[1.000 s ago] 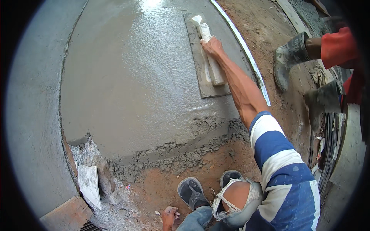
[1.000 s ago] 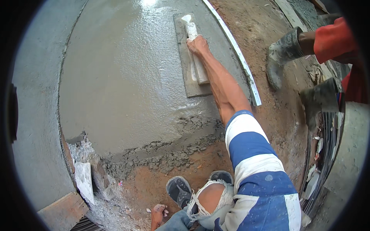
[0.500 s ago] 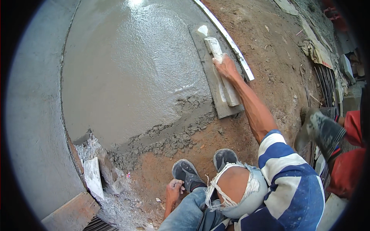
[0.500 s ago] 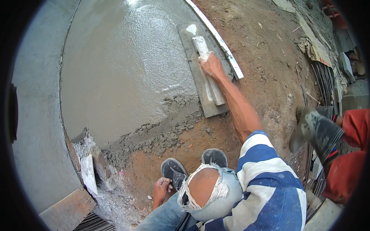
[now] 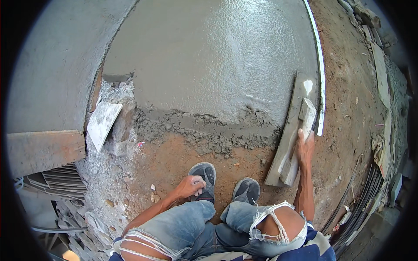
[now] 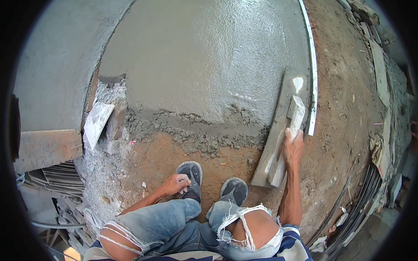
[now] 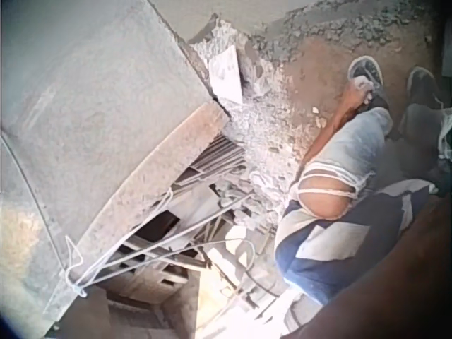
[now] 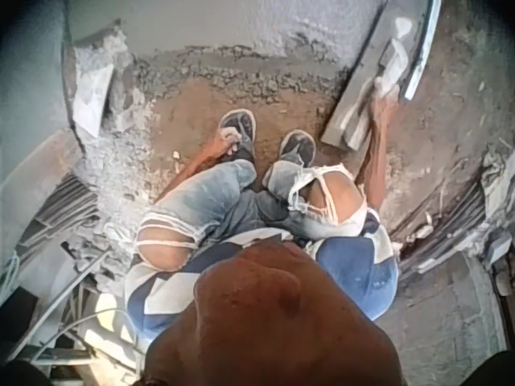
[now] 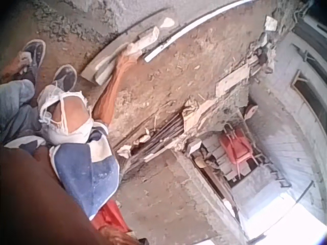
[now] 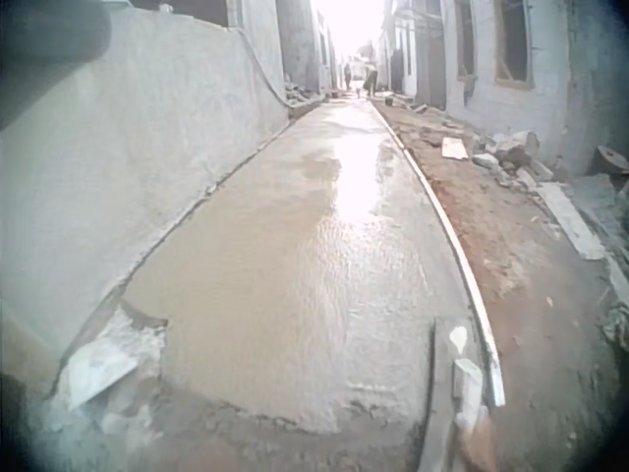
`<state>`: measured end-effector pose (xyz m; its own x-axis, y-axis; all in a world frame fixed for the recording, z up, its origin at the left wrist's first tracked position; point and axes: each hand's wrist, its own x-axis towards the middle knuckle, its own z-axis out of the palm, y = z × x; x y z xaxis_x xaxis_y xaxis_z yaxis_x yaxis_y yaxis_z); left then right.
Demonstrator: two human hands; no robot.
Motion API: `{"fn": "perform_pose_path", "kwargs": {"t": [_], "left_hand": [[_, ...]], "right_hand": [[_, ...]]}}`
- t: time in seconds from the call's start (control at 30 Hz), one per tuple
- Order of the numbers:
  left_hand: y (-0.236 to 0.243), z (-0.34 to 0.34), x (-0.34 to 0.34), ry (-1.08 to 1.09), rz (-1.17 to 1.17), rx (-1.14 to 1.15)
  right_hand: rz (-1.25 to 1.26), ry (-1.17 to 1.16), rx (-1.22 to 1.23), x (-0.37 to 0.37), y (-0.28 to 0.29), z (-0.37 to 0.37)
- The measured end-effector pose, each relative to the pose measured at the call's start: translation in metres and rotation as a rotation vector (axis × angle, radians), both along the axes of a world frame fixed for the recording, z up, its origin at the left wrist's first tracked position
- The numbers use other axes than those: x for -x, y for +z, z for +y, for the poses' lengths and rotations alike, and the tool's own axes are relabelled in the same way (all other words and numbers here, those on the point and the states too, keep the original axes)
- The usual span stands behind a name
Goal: The person smooths wet concrete along a narrow walkway using a wooden float and a metal trowel, repeatedly leveling the surface and pushing excess mortar toward the unfinished edge.
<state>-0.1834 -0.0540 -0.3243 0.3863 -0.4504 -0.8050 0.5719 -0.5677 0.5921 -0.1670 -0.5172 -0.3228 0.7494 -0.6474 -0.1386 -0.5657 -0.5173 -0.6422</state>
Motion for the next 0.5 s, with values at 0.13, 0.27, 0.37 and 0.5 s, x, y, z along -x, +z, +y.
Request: {"fn": "perform_pose_path", "kwargs": {"t": [0.13, 0.27, 0.37, 0.5], "left_hand": [[0.0, -0.006, -0.001, 0.012, 0.012, 0.018], [-0.002, -0.004, 0.007, 0.036, -0.041, 0.002], [-0.002, 0.001, 0.014, 0.104, -0.047, 0.026], [-0.005, 0.007, 0.019, 0.168, -0.014, 0.013]], "right_hand": [[-0.025, 0.061, 0.032, -0.089, -0.011, -0.023], [-0.072, 0.097, -0.081, -0.158, -0.014, 0.001], [-0.103, 0.179, -0.104, -0.185, -0.013, 0.04], [-0.068, 0.43, -0.17, -0.189, -0.018, 0.113]]}}
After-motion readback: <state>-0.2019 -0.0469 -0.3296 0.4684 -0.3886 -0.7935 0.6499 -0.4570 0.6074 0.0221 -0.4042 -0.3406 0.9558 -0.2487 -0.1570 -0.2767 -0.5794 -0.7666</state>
